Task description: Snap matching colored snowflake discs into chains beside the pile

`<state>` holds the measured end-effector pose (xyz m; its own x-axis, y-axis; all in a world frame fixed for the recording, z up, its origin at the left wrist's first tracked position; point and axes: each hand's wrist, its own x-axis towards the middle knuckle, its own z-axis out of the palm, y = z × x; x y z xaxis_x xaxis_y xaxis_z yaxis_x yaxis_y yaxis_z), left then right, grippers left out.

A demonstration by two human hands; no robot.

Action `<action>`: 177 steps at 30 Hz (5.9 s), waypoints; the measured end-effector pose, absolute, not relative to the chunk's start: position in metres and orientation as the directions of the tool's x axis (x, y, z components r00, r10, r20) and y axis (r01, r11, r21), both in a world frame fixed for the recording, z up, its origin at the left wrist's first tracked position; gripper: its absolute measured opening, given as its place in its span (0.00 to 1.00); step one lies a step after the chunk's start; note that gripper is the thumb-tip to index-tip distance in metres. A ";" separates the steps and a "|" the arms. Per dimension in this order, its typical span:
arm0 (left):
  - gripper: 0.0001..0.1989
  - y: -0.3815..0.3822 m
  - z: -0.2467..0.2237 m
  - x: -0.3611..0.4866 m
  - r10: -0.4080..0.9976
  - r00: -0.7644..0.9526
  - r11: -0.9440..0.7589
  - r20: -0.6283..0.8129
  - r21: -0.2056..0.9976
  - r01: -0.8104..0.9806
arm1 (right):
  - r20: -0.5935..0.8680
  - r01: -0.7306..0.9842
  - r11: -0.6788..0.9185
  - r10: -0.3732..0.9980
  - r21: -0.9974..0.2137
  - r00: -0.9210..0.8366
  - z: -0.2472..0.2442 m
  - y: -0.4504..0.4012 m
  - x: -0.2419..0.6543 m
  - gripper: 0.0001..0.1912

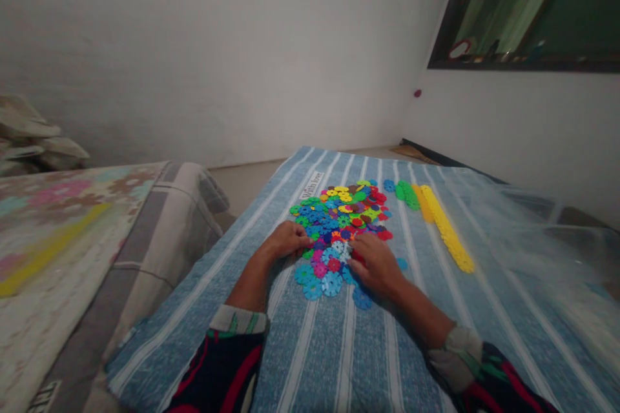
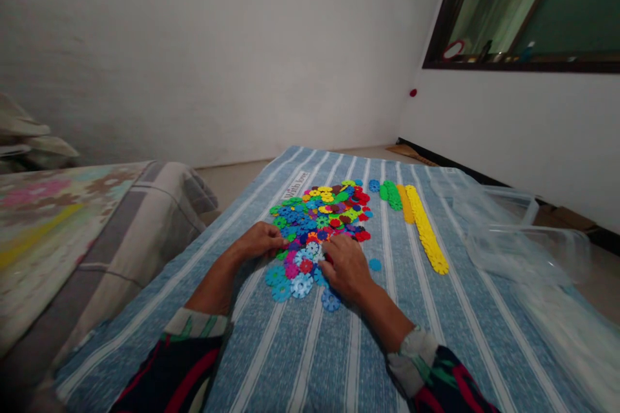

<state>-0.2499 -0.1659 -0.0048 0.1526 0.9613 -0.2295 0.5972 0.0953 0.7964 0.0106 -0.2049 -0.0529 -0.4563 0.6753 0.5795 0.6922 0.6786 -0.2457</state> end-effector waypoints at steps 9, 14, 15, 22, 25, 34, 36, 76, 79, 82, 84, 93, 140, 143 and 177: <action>0.12 -0.166 -0.009 -0.256 0.944 0.195 0.062 -0.267 0.723 0.688 | 0.542 0.588 0.788 0.580 -0.183 -0.609 -0.060 -0.218 -0.019 0.16; 0.10 -0.166 -0.008 -0.254 0.957 0.174 0.004 -0.230 0.614 0.789 | 0.532 0.515 0.840 0.520 -0.174 -0.668 -0.050 -0.228 -0.018 0.09; 0.10 -0.166 -0.007 -0.254 0.956 0.178 -0.005 -0.233 0.595 0.804 | 0.525 0.509 0.843 0.515 -0.170 -0.677 -0.047 -0.229 -0.018 0.10; 0.14 -0.167 -0.004 -0.253 0.953 0.110 0.067 -0.283 0.548 0.834 | 0.523 0.442 0.881 0.461 -0.170 -0.717 -0.046 -0.233 -0.015 0.12; 0.16 -0.167 0.001 -0.250 0.942 0.075 0.107 -0.328 0.505 0.856 | 0.550 0.446 0.879 0.459 -0.168 -0.698 -0.048 -0.231 -0.012 0.12; 0.24 -0.169 0.011 -0.244 0.935 0.048 0.103 -0.353 0.397 0.912 | 0.635 0.663 0.738 0.572 -0.121 -0.520 -0.062 -0.212 0.001 0.14; 0.24 -0.170 0.013 -0.241 0.931 0.034 0.117 -0.364 0.385 0.915 | 0.645 0.704 0.698 0.599 -0.130 -0.475 -0.064 -0.207 0.004 0.13; 0.13 -0.172 -0.001 -0.238 0.956 0.185 0.097 -0.229 0.839 0.536 | 0.490 0.743 0.421 0.860 -0.520 -0.145 -0.062 -0.194 -0.009 0.09; 0.13 -0.171 0.000 -0.236 0.961 0.163 0.104 -0.223 0.839 0.533 | 0.492 0.712 0.426 0.861 -0.559 -0.129 -0.063 -0.192 -0.009 0.09; 0.14 -0.171 0.001 -0.234 0.968 0.142 0.101 -0.206 0.841 0.531 | 0.497 0.667 0.433 0.861 -0.606 -0.108 -0.064 -0.190 -0.007 0.08; 0.14 -0.171 0.001 -0.233 0.972 0.129 0.102 -0.196 0.847 0.521 | 0.503 0.619 0.440 0.860 -0.650 -0.082 -0.065 -0.188 -0.006 0.08; 0.16 -0.171 0.000 -0.236 0.973 0.124 0.110 -0.197 0.860 0.498 | 0.522 0.502 0.441 0.853 -0.744 0.025 -0.059 -0.184 0.000 0.05; 0.24 -0.188 0.003 -0.184 0.869 0.450 0.084 -0.207 0.957 0.278 | 0.077 -0.116 0.047 0.961 -0.992 -0.265 -0.033 -0.183 -0.001 0.08; 0.22 -0.188 0.010 -0.189 0.941 0.318 -0.004 -0.114 0.937 0.348 | 0.212 0.147 0.256 0.942 -0.955 -0.260 -0.021 -0.159 0.033 0.07; 0.18 -0.174 0.005 -0.231 0.995 0.082 -0.004 -0.054 0.809 0.587 | 0.118 0.991 0.127 0.984 0.046 -0.131 0.010 -0.060 0.141 0.17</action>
